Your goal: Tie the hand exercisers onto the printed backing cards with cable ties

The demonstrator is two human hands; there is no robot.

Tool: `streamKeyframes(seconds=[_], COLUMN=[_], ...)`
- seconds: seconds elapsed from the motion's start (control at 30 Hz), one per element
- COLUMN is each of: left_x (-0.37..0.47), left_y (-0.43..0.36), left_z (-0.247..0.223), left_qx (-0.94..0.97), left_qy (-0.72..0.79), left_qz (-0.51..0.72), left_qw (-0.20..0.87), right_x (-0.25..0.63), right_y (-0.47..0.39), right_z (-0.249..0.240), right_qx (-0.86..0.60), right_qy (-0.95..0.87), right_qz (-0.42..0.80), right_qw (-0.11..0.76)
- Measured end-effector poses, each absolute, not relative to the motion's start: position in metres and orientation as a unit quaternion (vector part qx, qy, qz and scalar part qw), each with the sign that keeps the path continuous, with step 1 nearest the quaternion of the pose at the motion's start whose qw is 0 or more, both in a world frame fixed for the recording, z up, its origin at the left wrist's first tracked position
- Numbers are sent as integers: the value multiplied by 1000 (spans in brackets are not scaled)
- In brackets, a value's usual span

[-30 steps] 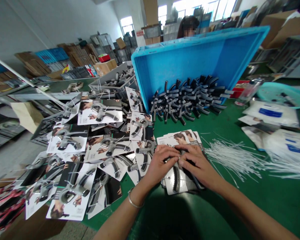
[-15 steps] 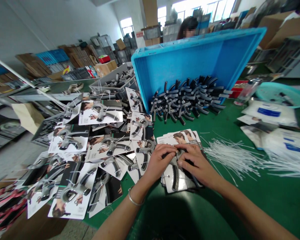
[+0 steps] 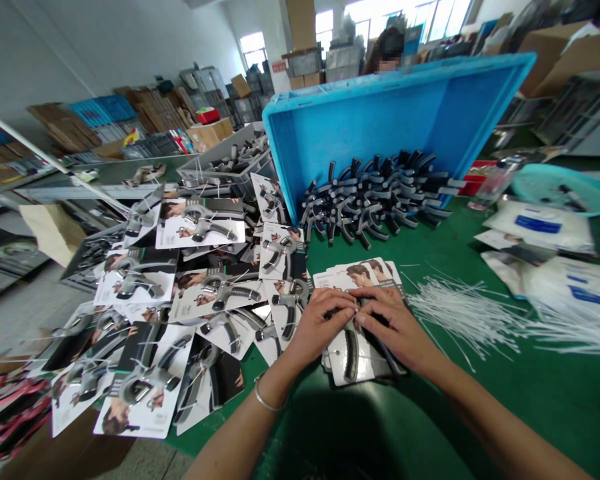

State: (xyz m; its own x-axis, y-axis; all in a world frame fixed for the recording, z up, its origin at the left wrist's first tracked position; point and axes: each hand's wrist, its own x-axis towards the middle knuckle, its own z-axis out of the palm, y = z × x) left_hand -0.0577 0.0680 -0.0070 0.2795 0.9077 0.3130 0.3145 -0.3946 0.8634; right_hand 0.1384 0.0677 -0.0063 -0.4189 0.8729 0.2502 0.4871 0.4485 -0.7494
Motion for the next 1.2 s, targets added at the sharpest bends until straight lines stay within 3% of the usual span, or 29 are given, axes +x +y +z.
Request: streamKeyframes(seconds=[0.13,0.27,0.43,0.53,0.73,0.97,1.2], left_x=[-57,-51,-32,-30,-55,-57,-86], left_y=[72,60,23,4,-31,-34,-25], left_z=[4,23,15,0,-4,-13,-1], left_qx=[706,753,889,899,768,758,732], left_qy=[461,446,358,358,559,590,562], left_qz=[416,416,272,247,309,262,295], left_qw=[341,246,86,51,49,93,247], right_x=[137,135,133,134,148,136,121], right_y=[68,68,69,72,52,5,10], right_z=[-7,-8,-15,-17,4,23,18], right_qx=[-440,-439,-417,-410,-416,-404,-387], right_qy=[-778,-784,-803,-807,-802,-901,-917], right_qz=[295,271,246,247,239,69,-38], right_qw=[338,346,348,346,356,144,93])
